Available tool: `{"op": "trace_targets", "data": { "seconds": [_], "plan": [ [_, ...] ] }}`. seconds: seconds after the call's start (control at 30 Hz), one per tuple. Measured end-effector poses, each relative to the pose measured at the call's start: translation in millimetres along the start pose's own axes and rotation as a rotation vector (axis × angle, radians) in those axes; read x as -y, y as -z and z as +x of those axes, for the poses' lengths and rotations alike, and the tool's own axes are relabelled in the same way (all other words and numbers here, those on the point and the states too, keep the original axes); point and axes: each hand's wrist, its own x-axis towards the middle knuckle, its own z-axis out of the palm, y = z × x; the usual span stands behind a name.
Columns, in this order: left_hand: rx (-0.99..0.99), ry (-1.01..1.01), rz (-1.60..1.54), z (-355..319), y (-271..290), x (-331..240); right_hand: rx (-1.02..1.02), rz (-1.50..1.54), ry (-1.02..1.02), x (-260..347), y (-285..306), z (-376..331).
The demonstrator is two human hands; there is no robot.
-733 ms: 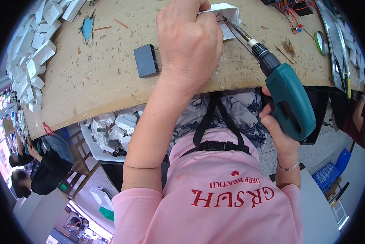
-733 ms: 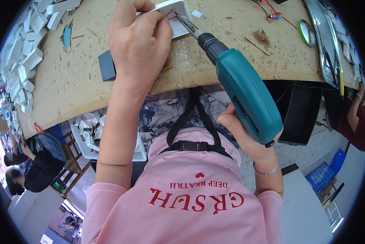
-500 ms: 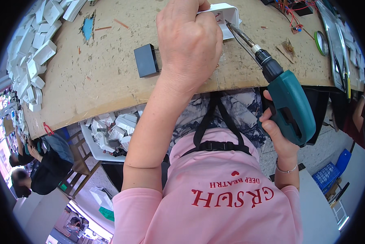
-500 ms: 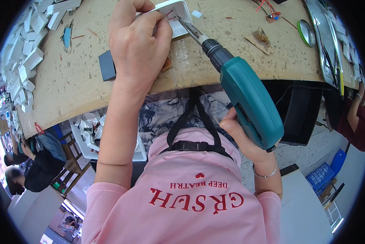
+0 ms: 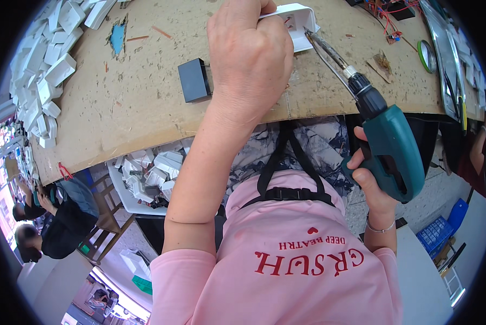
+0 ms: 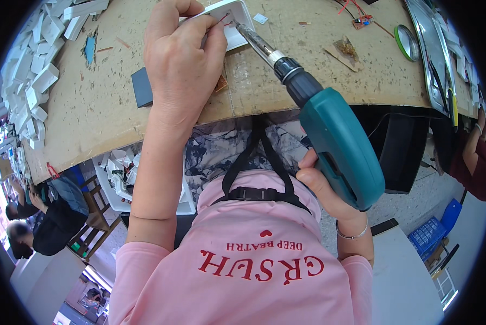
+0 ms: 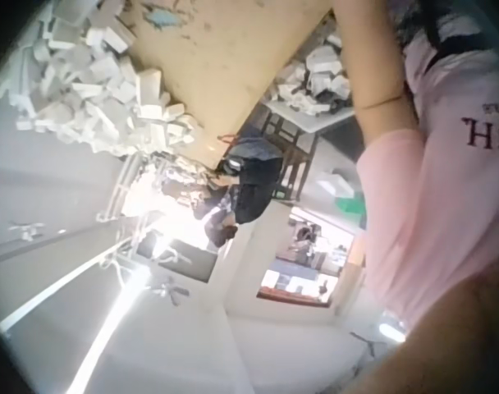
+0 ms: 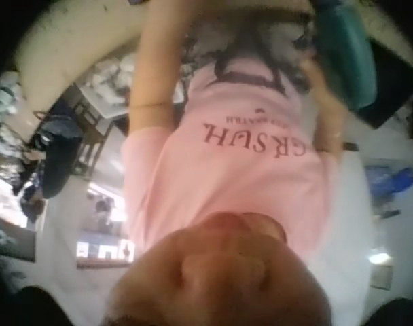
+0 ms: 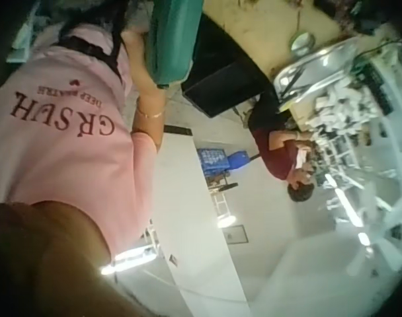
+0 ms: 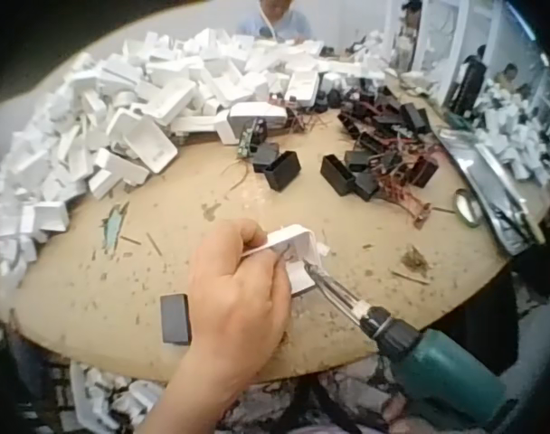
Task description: Soldering wires to electronic components and assembling them into plastic housings at a factory workstation.
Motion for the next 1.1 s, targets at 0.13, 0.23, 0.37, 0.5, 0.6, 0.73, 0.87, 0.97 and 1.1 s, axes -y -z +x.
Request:
{"op": "trace_targets", "data": {
  "seconds": [0.13,0.23,0.37,0.5,0.6,0.73,0.87,0.97,1.1],
  "plan": [
    [0.455,0.651,0.041,40,29,-46,-0.069,-0.01,0.035,-2,4,-2],
    [0.525,0.327,0.275,27,49,-37,-0.104,-0.005,0.073,-3,5,-4],
    [0.891,0.265,0.24,41,81,-44,-0.148,-0.01,0.068,-5,8,-6],
    [1.039,0.25,0.342,39,82,-52,-0.136,0.018,0.052,-6,9,-7],
    [1.041,0.254,0.344,36,80,-51,-0.128,0.021,0.055,-5,8,-7],
    [0.988,0.199,0.333,29,77,-45,-0.138,0.033,0.044,-5,9,-9],
    [0.935,0.123,0.342,26,76,-42,-0.148,0.051,0.069,-6,6,-10],
    [0.728,0.089,0.29,21,70,-37,-0.154,0.045,0.063,-7,7,-11],
    [0.557,0.241,0.25,21,65,-26,-0.148,0.034,0.056,-7,7,-9]
  ]
}}
